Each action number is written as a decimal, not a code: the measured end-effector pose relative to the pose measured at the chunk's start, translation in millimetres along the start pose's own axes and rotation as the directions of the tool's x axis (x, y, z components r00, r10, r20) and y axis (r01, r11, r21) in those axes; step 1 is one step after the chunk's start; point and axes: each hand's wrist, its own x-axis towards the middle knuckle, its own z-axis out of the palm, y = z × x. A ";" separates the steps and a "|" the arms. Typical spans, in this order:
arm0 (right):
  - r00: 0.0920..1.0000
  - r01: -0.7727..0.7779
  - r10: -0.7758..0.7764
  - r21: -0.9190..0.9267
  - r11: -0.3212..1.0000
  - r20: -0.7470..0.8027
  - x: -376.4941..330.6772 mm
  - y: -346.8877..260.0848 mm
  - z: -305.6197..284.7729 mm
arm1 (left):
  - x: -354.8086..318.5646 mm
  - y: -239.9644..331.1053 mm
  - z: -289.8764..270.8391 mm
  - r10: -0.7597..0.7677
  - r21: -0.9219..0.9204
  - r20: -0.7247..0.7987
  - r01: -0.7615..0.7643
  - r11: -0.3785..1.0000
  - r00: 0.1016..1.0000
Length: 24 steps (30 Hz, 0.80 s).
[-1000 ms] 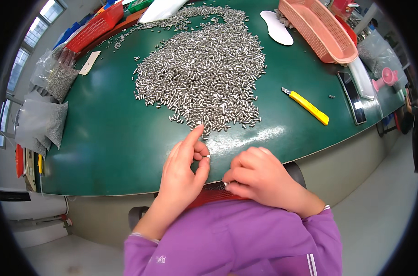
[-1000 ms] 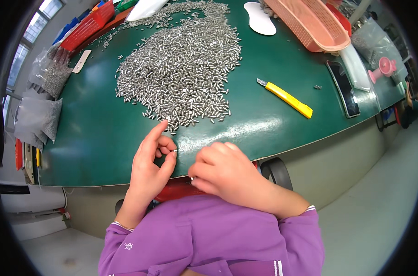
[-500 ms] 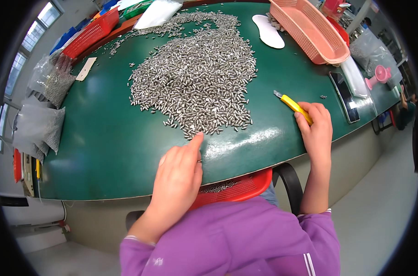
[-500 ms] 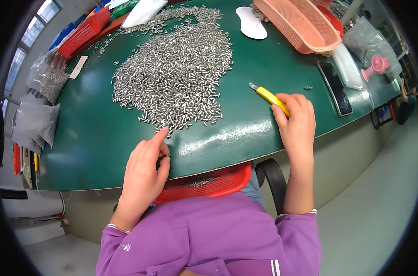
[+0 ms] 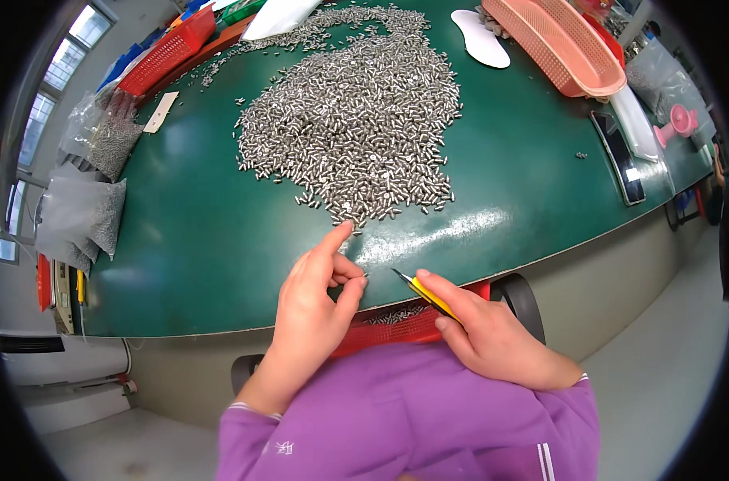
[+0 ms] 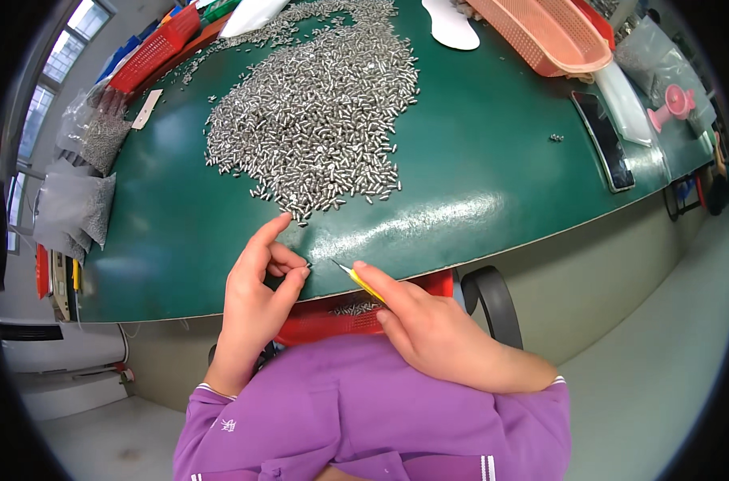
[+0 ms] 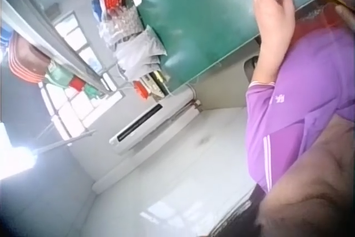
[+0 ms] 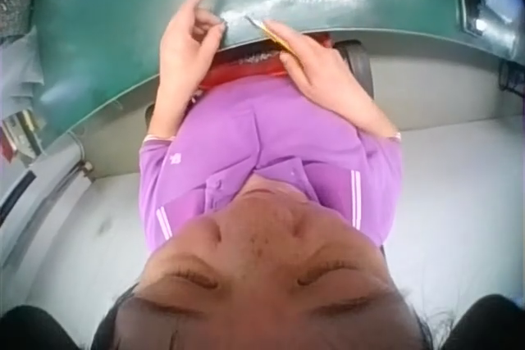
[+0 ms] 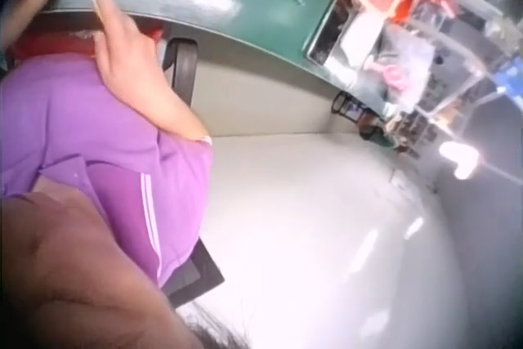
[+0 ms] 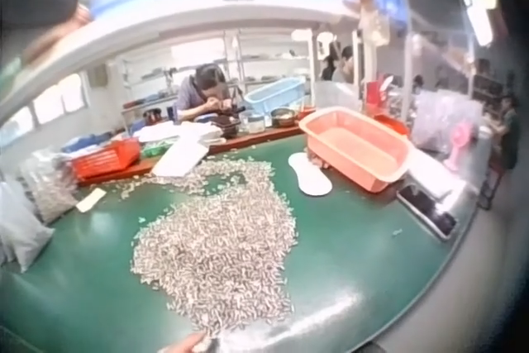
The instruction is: Sorting and inspecting small metal pins on a workbench.
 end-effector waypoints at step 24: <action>0.985 0.055 -0.036 -0.110 0.992 0.169 21.4 -15.7 -3.1 | -1.3 0.9 3.6 -0.038 -0.015 -0.018 0.038 0.999 0.999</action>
